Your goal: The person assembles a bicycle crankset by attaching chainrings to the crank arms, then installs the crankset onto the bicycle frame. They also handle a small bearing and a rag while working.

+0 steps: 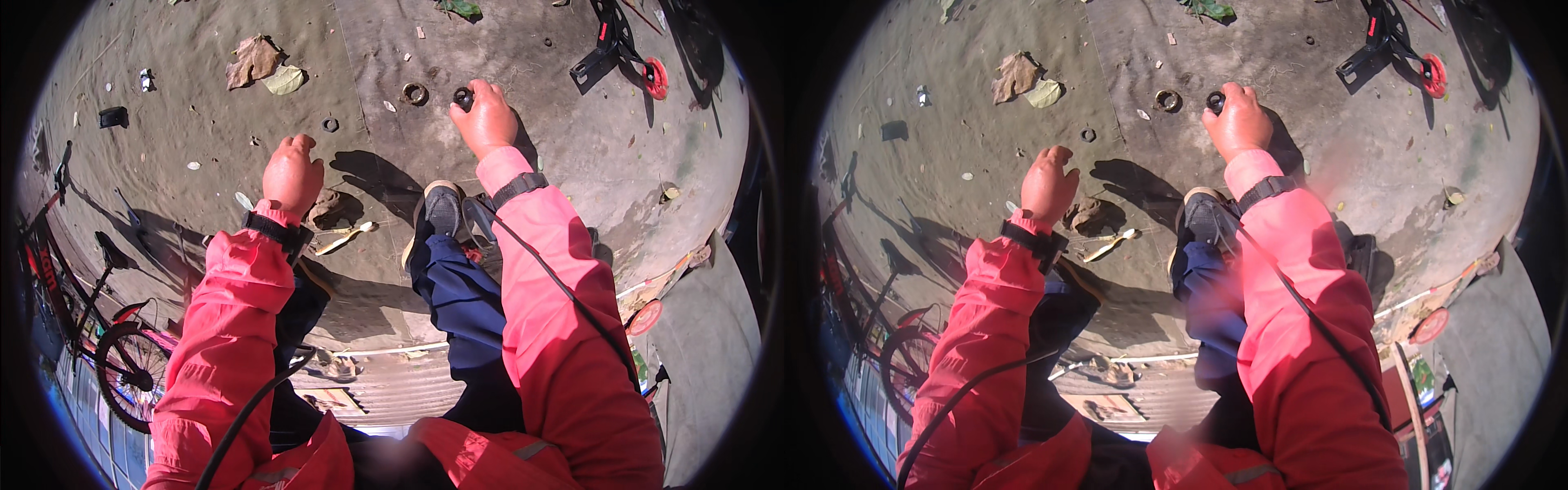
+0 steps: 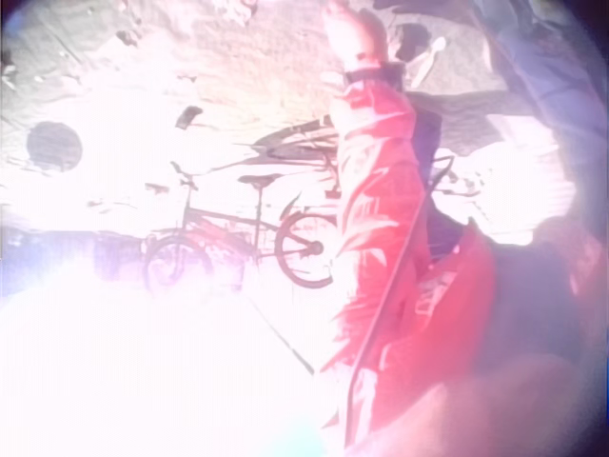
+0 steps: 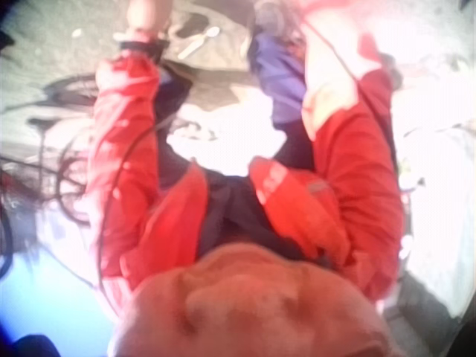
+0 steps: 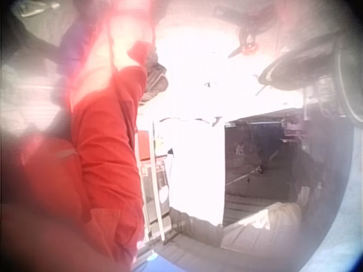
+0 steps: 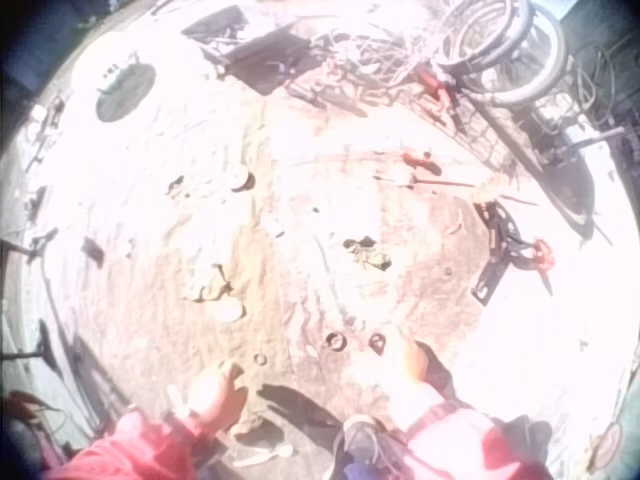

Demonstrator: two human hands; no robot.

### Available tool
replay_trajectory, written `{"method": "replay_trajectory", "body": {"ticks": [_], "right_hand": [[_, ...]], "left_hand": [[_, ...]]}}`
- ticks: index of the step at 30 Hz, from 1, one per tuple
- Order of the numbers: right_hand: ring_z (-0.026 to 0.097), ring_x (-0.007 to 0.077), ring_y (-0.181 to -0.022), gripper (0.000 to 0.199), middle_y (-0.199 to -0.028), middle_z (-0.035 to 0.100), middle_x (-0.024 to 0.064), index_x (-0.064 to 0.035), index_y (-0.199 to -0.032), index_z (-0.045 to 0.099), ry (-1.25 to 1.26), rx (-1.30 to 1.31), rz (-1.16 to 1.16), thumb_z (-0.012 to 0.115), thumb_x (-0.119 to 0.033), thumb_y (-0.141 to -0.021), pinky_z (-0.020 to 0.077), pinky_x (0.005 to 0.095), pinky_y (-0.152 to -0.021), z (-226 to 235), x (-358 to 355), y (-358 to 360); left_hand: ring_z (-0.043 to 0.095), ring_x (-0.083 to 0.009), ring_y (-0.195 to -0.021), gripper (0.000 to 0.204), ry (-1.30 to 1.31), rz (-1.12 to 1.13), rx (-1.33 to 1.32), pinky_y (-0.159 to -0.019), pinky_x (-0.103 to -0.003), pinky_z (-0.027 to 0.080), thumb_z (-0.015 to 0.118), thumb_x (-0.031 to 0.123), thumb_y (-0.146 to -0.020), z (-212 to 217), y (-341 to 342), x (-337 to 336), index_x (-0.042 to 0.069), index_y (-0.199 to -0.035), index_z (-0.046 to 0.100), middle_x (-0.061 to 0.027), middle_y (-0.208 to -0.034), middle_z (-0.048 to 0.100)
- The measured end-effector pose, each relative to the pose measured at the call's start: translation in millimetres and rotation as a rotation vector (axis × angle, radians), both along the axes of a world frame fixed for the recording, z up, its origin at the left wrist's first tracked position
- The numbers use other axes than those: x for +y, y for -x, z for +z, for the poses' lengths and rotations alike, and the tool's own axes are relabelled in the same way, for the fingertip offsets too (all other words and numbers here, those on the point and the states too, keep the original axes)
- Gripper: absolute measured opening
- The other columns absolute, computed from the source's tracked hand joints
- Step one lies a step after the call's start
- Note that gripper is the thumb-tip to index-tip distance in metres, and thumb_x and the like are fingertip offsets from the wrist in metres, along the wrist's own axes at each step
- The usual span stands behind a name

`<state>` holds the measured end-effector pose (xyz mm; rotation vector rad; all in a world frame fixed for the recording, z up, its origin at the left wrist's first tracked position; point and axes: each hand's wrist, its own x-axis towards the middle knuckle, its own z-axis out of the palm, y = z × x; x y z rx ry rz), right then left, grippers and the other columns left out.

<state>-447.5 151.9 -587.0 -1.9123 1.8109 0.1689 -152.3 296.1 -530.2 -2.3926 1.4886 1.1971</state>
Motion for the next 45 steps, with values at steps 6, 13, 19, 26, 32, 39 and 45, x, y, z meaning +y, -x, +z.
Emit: {"method": "replay_trajectory", "body": {"ticks": [6, 13, 19, 26, 32, 39, 45], "right_hand": [[0.069, 0.0349, -0.097, 0.046, -0.111, 0.066, 0.0105, -0.0172, -0.115, 0.064, 0.007, 0.032, 0.017, 0.081, -0.028, -0.074, 0.0573, 0.048, -0.077, -3, 4, -2], [0.069, 0.0349, -0.097, 0.049, -0.111, 0.066, 0.0118, -0.0163, -0.117, 0.064, -0.002, 0.071, 0.024, 0.081, -0.029, -0.073, 0.0575, 0.0478, -0.079, -3, 7, -5], [0.071, 0.0306, -0.087, 0.05, -0.104, 0.07, 0.0111, -0.0111, -0.119, 0.062, -0.117, -0.06, -0.131, 0.079, -0.027, -0.075, 0.0571, 0.043, -0.074, -4, 4, 0], [0.061, 0.0116, -0.07, 0.031, -0.097, 0.065, 0.002, -0.0095, -0.115, 0.06, -0.702, -1.066, -0.816, 0.075, -0.019, -0.09, 0.0441, 0.0243, -0.053, 42, -17, 13], [0.062, 0.013, -0.073, 0.036, -0.103, 0.065, 0.0071, -0.0105, -0.121, 0.06, -1.006, -1.536, -0.783, 0.075, -0.02, -0.09, 0.0403, 0.0215, -0.049, 125, -16, 2], [0.06, 0.0162, -0.075, 0.048, -0.111, 0.065, 0.0124, -0.0099, -0.127, 0.058, -1.128, -1.825, -0.814, 0.078, -0.023, -0.085, 0.04, 0.0234, -0.05, 204, 7, -20], [0.059, 0.0155, -0.073, 0.052, -0.112, 0.058, 0.013, -0.009, -0.13, 0.056, -1.138, -1.93, -0.847, 0.079, -0.021, -0.084, 0.0405, 0.0227, -0.049, 254, 31, -29]], "left_hand": [[0.067, -0.039, -0.101, 0.034, -0.016, 0.003, 0.0, -0.086, -0.046, 0.055, 0.073, 0.015, -0.081, 0, -2, 7, 0.004, -0.113, 0.066, -0.0182, -0.112, 0.066], [0.067, -0.0388, -0.101, 0.035, -0.018, 0.014, 0.004, -0.086, -0.045, 0.055, 0.073, 0.017, -0.082, 1, -1, 11, 0.004, -0.113, 0.066, -0.0182, -0.113, 0.066], [0.067, -0.0384, -0.102, 0.035, -0.016, 0.022, 0.011, -0.088, -0.045, 0.055, 0.072, 0.018, -0.082, 5, 1, 12, 0.005, -0.114, 0.066, -0.0181, -0.113, 0.066], [0.066, -0.0389, -0.103, 0.036, -0.022, 0.044, 0.007, -0.088, -0.045, 0.055, 0.072, 0.017, -0.081, 22, 4, 18, 0.004, -0.114, 0.067, -0.0188, -0.113, 0.066], [0.066, -0.0395, -0.102, 0.035, -0.02, 0.079, 0.044, -0.087, -0.046, 0.055, 0.071, 0.015, -0.08, 66, 10, 32, 0.003, -0.112, 0.067, -0.0194, -0.111, 0.066], [0.066, -0.0384, -0.099, 0.032, -0.02, 0.095, 0.039, -0.086, -0.044, 0.054, 0.071, 0.015, -0.08, 120, 8, 51, 0.002, -0.109, 0.067, -0.0182, -0.107, 0.067], [0.066, -0.0384, -0.1, 0.033, -0.018, 0.074, 0.03, -0.086, -0.045, 0.054, 0.071, 0.016, -0.081, 147, 3, 64, 0.004, -0.111, 0.066, -0.018, -0.108, 0.067]]}}
